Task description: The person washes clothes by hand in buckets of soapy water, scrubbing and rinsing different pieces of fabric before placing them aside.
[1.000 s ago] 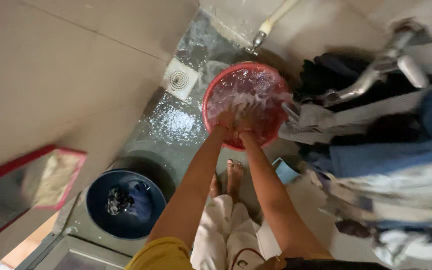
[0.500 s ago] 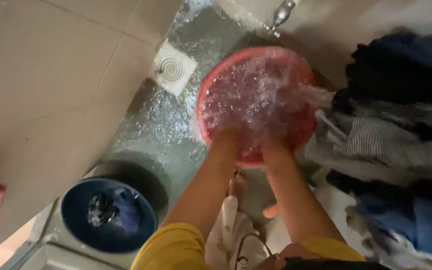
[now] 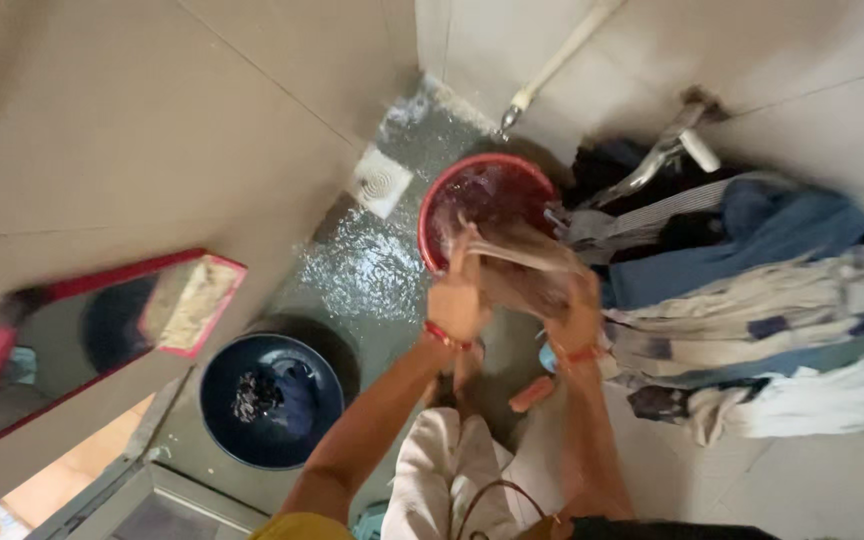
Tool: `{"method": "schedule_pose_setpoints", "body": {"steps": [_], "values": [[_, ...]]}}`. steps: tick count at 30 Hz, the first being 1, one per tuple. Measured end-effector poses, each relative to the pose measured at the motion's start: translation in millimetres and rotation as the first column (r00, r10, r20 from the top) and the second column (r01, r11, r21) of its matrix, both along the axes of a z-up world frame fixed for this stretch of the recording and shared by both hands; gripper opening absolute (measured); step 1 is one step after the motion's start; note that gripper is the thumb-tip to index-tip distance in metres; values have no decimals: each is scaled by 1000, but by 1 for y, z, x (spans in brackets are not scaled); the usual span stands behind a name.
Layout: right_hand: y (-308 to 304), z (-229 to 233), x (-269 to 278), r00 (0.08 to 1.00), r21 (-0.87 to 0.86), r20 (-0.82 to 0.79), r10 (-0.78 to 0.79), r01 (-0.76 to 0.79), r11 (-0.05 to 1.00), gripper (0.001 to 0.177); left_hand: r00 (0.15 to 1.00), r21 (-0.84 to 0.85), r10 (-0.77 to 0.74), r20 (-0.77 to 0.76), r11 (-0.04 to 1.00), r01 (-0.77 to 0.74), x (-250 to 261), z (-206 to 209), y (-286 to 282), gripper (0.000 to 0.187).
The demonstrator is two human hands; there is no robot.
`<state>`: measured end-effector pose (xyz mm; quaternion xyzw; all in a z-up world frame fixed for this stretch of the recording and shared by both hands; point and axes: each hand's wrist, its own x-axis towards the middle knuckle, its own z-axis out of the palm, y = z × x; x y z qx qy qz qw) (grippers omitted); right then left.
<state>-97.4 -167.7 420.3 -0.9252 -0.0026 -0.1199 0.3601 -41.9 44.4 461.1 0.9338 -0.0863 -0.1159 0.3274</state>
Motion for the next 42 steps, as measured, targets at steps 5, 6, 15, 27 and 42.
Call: {"method": "schedule_pose_setpoints", "body": {"steps": [5, 6, 15, 27, 42], "values": [[7, 212, 5, 977, 33, 123, -177, 174, 984, 46, 975, -355, 14, 220, 932, 66, -1, 191, -6, 62], [11, 241, 6, 966, 27, 169, -195, 194, 981, 38, 971, -409, 20, 237, 909, 81, -2, 216, -4, 56], [25, 260, -2, 963, 86, 157, -221, 210, 974, 39, 991, -505, 4, 137, 860, 67, -7, 207, -3, 54], [53, -363, 64, 763, -223, -632, -136, -12, 975, 68, 808, 348, -105, -579, 865, 362, 62, -289, -40, 89], [27, -563, 70, 559, -219, -820, -124, -105, 970, 76, 568, 203, -103, -817, 870, 450, 11, -487, -30, 72]]}}
